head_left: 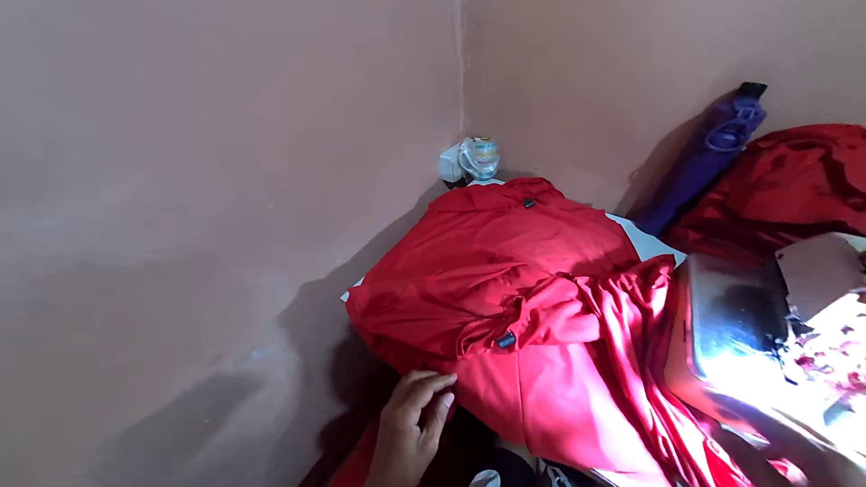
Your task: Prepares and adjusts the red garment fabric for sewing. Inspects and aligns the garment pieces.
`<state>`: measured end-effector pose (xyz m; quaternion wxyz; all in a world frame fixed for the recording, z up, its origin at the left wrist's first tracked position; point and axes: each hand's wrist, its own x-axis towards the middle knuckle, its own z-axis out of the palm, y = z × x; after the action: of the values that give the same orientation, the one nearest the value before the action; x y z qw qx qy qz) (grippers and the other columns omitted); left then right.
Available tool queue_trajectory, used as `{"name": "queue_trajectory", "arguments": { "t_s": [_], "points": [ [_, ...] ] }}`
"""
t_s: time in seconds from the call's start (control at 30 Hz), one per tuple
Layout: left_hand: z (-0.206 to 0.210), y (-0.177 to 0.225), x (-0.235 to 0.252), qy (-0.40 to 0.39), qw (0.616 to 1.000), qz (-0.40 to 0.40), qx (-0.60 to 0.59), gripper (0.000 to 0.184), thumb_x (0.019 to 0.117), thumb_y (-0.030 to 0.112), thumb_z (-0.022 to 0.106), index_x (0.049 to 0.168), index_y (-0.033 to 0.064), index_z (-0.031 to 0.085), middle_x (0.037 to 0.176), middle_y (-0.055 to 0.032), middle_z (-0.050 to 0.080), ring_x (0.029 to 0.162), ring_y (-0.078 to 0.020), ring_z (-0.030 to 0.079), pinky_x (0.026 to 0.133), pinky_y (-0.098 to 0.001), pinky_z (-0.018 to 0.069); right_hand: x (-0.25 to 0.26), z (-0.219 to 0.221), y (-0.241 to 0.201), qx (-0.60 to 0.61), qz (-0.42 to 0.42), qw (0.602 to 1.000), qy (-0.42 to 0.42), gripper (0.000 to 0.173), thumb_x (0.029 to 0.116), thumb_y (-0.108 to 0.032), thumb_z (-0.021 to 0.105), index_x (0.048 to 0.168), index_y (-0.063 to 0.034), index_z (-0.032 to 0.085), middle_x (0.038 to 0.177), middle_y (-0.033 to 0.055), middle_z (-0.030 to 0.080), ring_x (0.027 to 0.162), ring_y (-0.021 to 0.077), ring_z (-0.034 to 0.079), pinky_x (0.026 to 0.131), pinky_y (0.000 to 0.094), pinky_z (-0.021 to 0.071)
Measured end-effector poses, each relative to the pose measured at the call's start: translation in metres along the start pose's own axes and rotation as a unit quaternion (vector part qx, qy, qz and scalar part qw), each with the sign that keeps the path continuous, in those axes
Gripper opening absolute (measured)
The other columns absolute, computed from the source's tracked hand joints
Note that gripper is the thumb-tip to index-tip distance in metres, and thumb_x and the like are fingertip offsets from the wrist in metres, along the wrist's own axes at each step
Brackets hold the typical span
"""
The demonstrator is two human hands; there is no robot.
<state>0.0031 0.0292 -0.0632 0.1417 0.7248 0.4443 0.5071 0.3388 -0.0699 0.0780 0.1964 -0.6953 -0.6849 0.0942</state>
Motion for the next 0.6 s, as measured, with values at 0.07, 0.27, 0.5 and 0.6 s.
{"name": "queue_trajectory", "arguments": {
  "t_s": [0.07, 0.27, 0.5, 0.6],
  "points": [
    [0.004, -0.009, 0.012, 0.012, 0.999, 0.011, 0.031, 0.026, 0.0937, 0.017, 0.064, 0.11, 0.0014, 0.075, 0.112, -0.0163, 0.071, 0.108, -0.0215, 0.067, 0.095, -0.0319, 0.0546, 0.056, 0.026, -0.013, 0.017, -0.069, 0.996, 0.046, 0.027, 0.0995, -0.014, 0.059, 0.114, 0.0049, 0.071, 0.107, 0.0259, 0.07, 0.096, 0.0429, 0.069, 0.082, 0.0614, 0.0536],
    [0.035, -0.028, 0.038, -0.007, 0.998, 0.013, 0.054, 0.042, 0.0853, 0.019, 0.07, 0.124, 0.002, 0.071, 0.135, -0.023, 0.062, 0.132, -0.0436, 0.054, 0.108, -0.0601, 0.0423, 0.216, 0.084, -0.028, -0.109, 0.098, 0.989, 0.0, 0.035, 0.1023, -0.02, 0.061, 0.123, 0.0074, 0.065, 0.134, 0.0321, 0.056, 0.119, 0.0523, 0.057, 0.093, 0.0688, 0.044],
    [0.058, -0.051, 0.032, 0.0, 0.993, 0.03, 0.116, 0.047, 0.0916, 0.035, 0.059, 0.126, 0.004, 0.07, 0.132, -0.0148, 0.068, 0.13, -0.037, 0.058, 0.11, -0.0571, 0.0402, 0.226, 0.08, -0.021, -0.157, 0.158, 0.974, -0.039, 0.03, 0.1056, -0.01, 0.049, 0.119, 0.0113, 0.064, 0.123, 0.0376, 0.061, 0.119, 0.0564, 0.057, 0.095, 0.0709, 0.0413],
    [0.06, -0.047, 0.033, 0.004, 0.994, 0.007, 0.113, 0.045, 0.0887, 0.03, 0.064, 0.124, 0.0043, 0.071, 0.13, -0.0156, 0.068, 0.129, -0.0396, 0.058, 0.108, -0.0595, 0.04, 0.218, 0.046, -0.024, -0.124, 0.081, 0.988, 0.037, 0.024, 0.1046, -0.008, 0.05, 0.11, 0.0069, 0.068, 0.108, 0.0354, 0.066, 0.105, 0.0574, 0.062, 0.083, 0.0735, 0.044]
  ]
}}
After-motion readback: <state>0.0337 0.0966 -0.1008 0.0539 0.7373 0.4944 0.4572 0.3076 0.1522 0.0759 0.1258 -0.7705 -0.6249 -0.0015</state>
